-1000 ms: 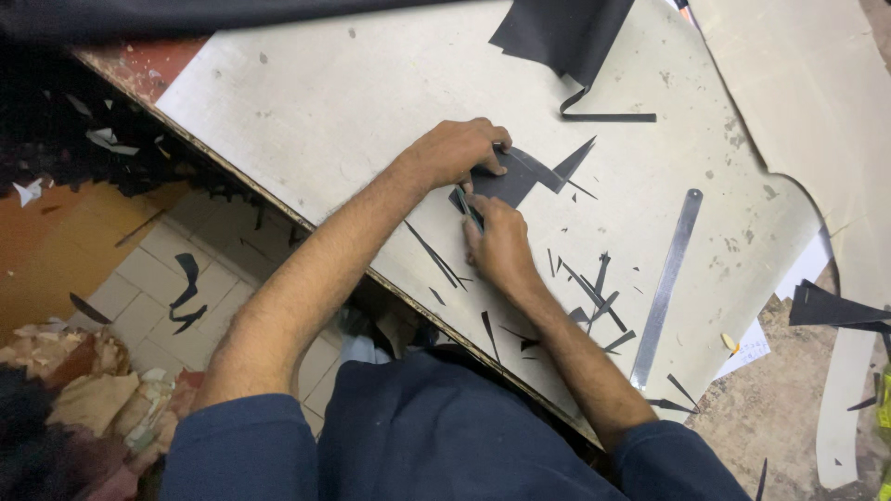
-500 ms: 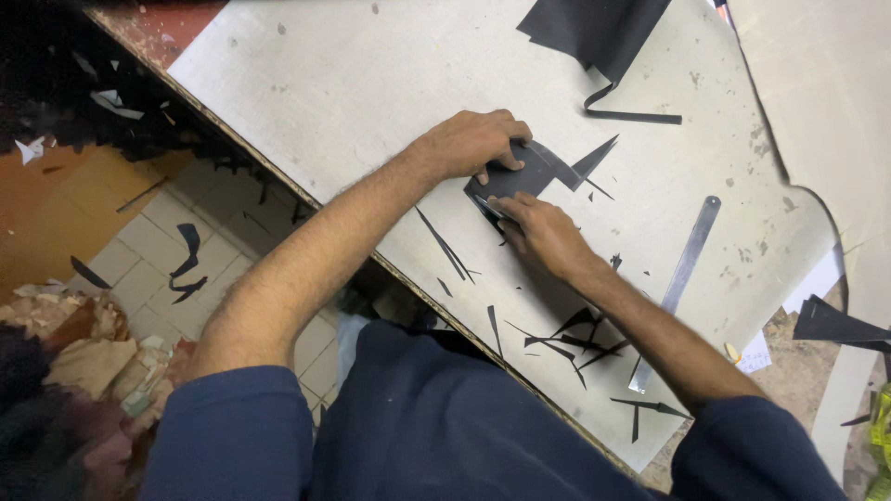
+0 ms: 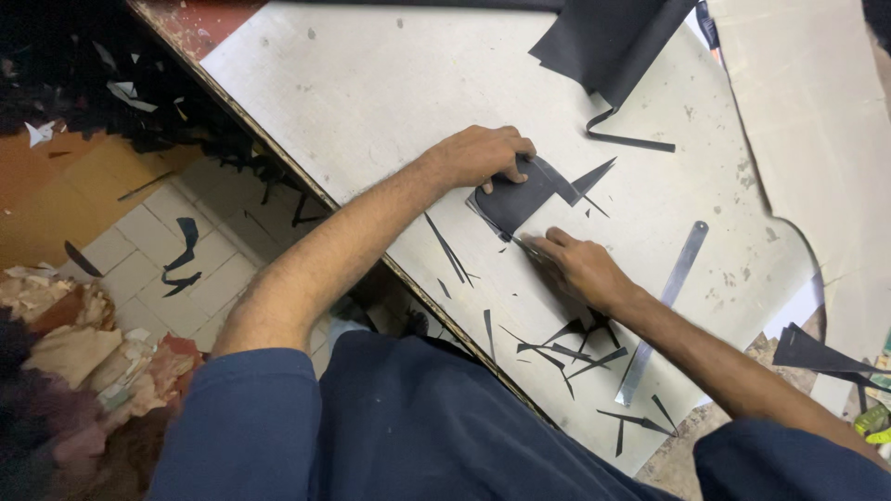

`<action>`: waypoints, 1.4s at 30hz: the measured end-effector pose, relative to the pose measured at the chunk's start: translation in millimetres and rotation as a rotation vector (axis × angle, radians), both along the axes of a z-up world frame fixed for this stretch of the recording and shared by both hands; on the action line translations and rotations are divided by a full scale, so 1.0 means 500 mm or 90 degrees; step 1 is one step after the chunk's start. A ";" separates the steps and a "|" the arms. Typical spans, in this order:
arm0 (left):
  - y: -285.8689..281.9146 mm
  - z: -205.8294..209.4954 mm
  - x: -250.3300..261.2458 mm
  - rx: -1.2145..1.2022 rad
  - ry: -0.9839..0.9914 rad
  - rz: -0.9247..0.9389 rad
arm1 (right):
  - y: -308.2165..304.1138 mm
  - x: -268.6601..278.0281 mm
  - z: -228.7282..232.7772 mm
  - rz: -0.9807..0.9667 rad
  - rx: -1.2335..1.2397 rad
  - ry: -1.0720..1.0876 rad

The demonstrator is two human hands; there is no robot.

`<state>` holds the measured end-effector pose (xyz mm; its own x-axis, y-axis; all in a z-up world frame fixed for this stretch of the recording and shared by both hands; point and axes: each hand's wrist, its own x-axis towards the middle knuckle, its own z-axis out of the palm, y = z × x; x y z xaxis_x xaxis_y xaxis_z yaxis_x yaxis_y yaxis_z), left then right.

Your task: The person cuts a large piece of black fabric using a rotary cutter and a metal ruler. They align the ruler, cut along its edge, and then trim a smaller cut piece to refine its shape. The cut pieces and scraps remain on the worktable.

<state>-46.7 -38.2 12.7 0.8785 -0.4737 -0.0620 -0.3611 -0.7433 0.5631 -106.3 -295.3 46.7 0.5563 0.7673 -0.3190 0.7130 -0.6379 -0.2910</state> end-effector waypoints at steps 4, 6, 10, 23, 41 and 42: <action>0.001 0.025 -0.015 -0.003 0.041 0.013 | -0.048 -0.013 0.056 0.044 -0.149 -0.042; -0.002 0.038 -0.025 0.006 0.033 0.019 | -0.027 -0.039 0.054 0.047 -0.174 -0.083; 0.000 0.050 -0.029 -0.024 0.045 0.020 | 0.057 -0.092 0.018 -0.045 -0.004 -0.151; -0.014 0.008 -0.011 0.079 -0.098 -0.046 | 0.047 -0.129 0.032 -0.217 0.141 -0.075; -0.009 -0.004 -0.010 0.060 -0.111 -0.041 | 0.097 -0.165 -0.004 -0.158 0.052 -0.123; -0.008 -0.003 -0.012 0.056 -0.088 -0.030 | 0.097 -0.167 -0.007 -0.139 0.041 -0.120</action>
